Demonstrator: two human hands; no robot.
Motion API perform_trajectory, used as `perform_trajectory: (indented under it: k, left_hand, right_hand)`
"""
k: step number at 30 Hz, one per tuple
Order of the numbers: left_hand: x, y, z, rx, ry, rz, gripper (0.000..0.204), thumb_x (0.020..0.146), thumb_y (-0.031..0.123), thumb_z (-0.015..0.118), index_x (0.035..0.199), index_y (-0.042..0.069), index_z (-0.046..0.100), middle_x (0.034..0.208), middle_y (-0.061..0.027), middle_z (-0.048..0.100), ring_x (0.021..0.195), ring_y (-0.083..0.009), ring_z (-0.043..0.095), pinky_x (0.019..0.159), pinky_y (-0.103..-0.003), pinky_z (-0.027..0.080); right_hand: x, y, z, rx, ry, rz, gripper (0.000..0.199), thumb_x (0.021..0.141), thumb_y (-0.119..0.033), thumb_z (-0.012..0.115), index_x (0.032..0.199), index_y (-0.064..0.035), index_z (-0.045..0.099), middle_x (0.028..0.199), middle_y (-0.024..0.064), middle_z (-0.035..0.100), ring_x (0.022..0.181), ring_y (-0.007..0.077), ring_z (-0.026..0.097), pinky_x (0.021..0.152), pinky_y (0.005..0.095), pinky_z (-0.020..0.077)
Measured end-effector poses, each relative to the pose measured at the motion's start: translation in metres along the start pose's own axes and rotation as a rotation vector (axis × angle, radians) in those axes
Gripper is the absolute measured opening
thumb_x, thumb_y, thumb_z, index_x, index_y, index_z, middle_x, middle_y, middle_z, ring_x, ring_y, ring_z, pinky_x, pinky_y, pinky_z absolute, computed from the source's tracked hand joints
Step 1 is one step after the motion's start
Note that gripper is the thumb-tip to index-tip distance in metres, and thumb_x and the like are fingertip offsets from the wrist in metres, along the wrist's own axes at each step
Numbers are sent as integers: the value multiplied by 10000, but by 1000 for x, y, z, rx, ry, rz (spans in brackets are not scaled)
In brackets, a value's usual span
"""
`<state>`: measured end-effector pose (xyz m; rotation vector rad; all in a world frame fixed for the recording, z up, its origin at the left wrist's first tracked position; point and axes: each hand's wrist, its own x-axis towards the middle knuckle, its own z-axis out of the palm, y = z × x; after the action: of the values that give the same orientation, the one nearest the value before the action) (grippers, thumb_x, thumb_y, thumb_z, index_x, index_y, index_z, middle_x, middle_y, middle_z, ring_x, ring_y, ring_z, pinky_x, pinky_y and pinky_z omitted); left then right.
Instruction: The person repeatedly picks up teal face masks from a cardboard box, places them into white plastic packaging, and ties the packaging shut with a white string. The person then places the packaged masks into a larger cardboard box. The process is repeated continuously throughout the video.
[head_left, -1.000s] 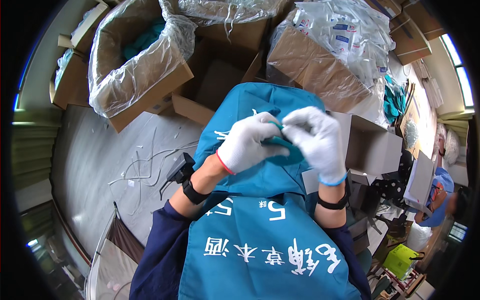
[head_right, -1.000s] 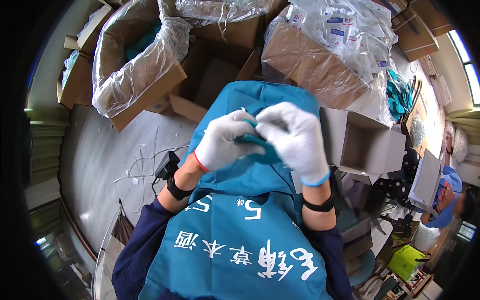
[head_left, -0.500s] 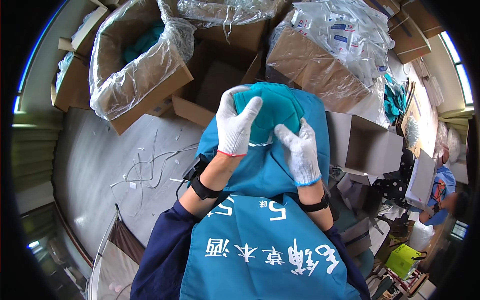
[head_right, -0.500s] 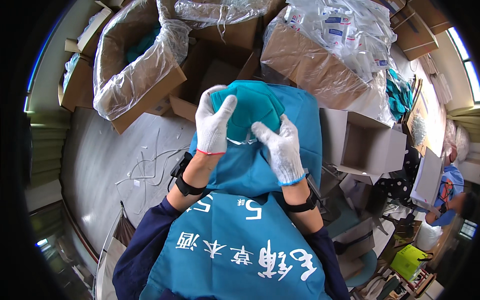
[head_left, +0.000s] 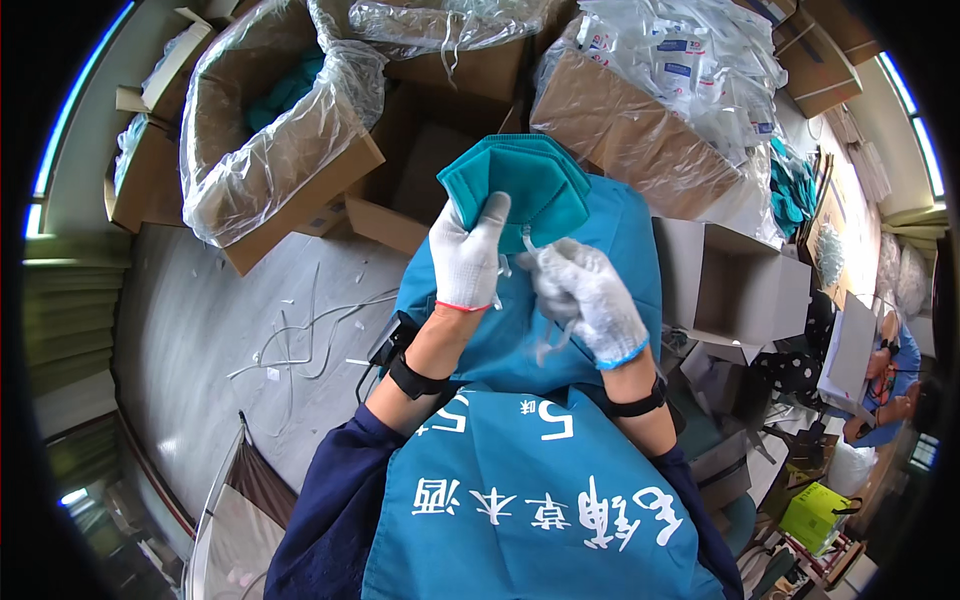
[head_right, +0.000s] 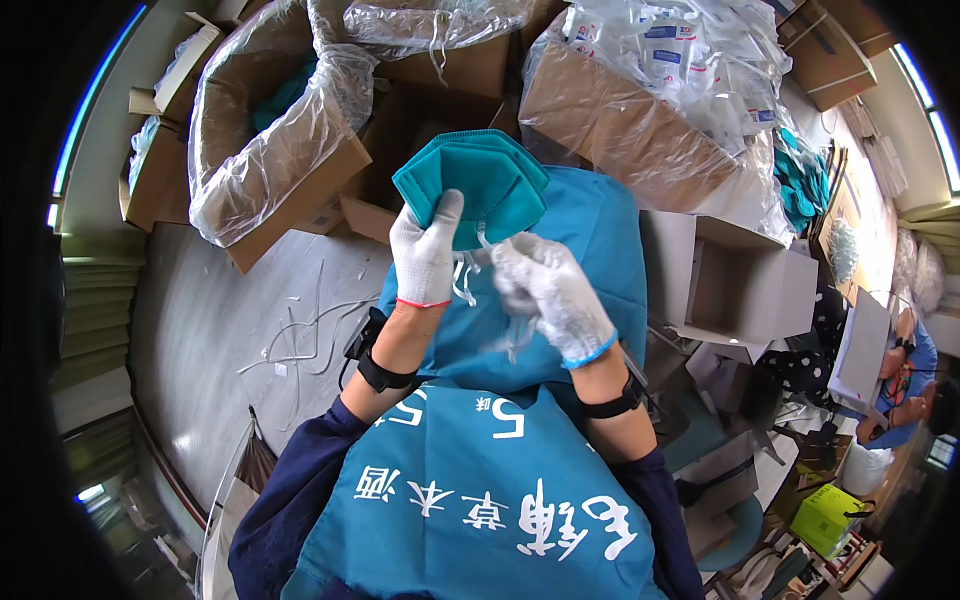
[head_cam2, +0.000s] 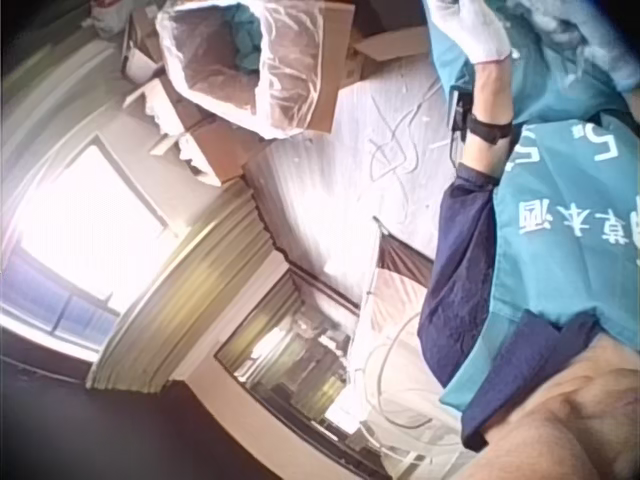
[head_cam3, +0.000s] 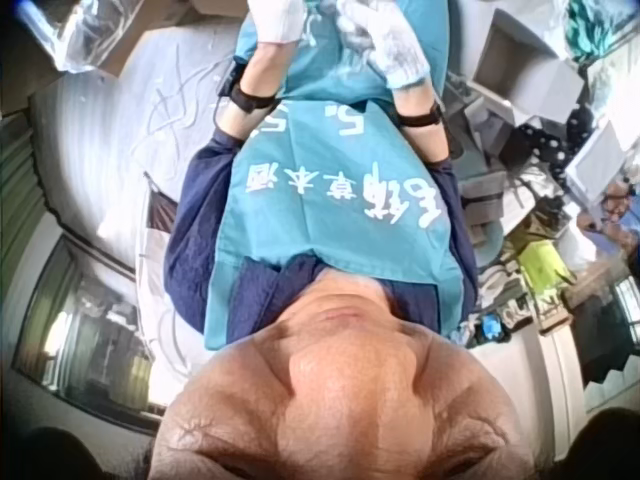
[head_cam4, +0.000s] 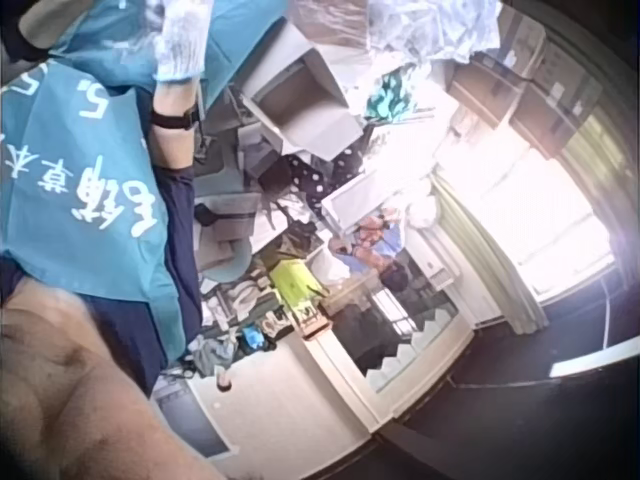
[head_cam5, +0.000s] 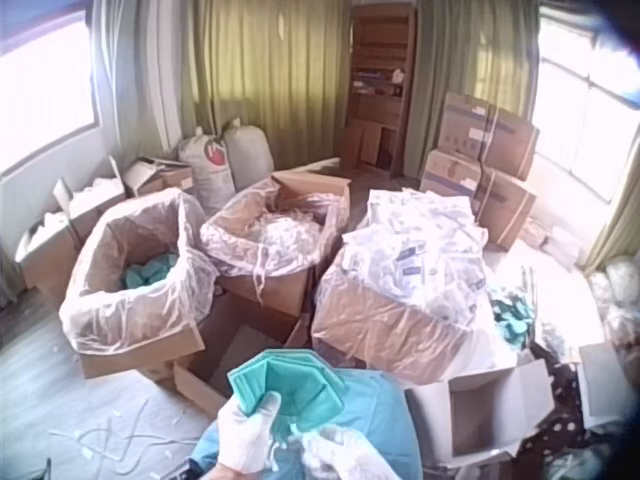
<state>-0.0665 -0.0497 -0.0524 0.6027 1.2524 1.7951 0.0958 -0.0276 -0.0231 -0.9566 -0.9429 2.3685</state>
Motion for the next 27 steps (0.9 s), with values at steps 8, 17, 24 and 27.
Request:
perform_trajectory:
  k: [8,17,24,27]
  left_hand:
    - [-2,-16,14,-253,-52,-463,270,1007,368,626,1018,98,627,863,-8,616,662,-99,546,556,-277,417]
    - [-1,-56,30,-24,95,-391,171,991,341,633,989,170,633,756,36,570,580,-46,487,483,-251,358]
    - [-19,-15,2,-18,177,-563,331,966,490,607,821,197,553,578,41,415,462,-93,354,454,-277,252]
    - [-14,10,-2,-38,185,-692,422,986,503,564,711,212,430,510,55,287,422,-101,248,448,-286,174]
  right_hand:
    - [18,-7,-15,1089,-331,-11,281,1067,-288,497,1024,-24,583,603,-78,330,436,46,273,440,241,303]
    - [187,5,-120,737,-543,-470,275,919,-251,519,1032,-63,684,642,39,650,646,201,667,678,383,518]
    - [214,-24,-40,492,430,-482,302,956,-252,520,902,-10,692,534,26,497,383,180,467,369,306,364]
    - [221,-38,1,13,643,-706,278,918,-184,546,785,1,706,543,35,538,410,137,490,394,291,375]
